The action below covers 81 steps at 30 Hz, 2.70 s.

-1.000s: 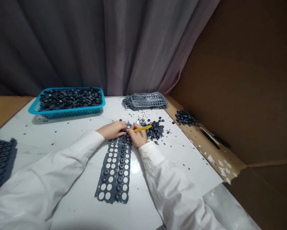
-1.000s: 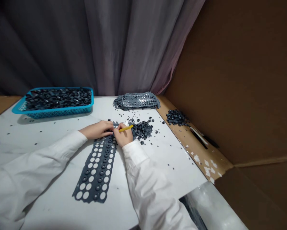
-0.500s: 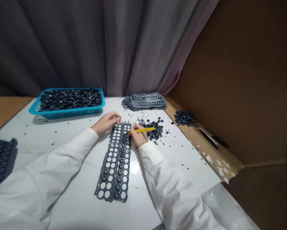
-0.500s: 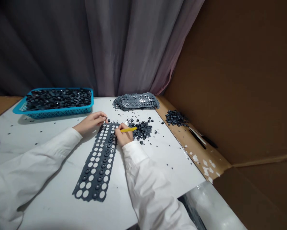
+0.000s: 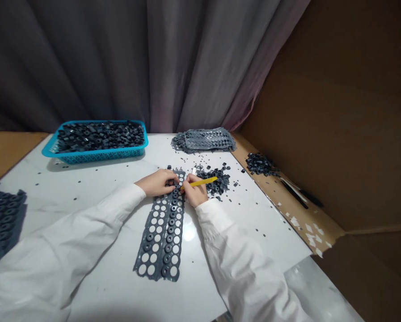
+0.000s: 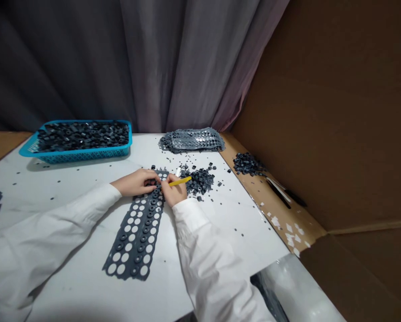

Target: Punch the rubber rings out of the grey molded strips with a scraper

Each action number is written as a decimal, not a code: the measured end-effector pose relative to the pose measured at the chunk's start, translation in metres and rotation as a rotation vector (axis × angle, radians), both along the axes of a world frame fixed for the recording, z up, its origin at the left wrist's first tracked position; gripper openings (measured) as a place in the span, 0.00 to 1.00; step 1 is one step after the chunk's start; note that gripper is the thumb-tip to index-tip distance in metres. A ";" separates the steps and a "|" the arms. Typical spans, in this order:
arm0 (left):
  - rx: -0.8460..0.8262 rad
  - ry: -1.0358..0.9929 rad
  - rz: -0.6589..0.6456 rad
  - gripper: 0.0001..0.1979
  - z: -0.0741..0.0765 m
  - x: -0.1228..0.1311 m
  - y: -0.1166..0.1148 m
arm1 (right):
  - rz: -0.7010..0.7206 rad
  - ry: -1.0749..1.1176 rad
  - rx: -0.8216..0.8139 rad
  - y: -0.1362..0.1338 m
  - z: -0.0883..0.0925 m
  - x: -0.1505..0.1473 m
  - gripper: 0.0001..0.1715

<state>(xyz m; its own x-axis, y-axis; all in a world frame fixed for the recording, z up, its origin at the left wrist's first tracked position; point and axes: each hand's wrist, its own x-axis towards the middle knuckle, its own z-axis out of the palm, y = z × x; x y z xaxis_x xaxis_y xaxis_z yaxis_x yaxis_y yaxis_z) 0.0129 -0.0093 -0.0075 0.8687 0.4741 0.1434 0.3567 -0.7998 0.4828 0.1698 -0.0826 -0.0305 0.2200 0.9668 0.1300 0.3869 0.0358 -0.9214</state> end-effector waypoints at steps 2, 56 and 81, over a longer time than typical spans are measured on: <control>0.092 0.071 -0.047 0.10 0.001 0.002 -0.003 | 0.007 -0.022 0.023 0.000 0.001 -0.001 0.11; -0.484 -0.501 0.337 0.08 0.003 -0.011 0.000 | 0.017 -0.087 -0.002 -0.013 0.000 -0.003 0.12; -1.850 -0.593 0.359 0.08 0.011 0.007 -0.029 | -0.012 0.222 0.373 -0.015 0.020 -0.001 0.18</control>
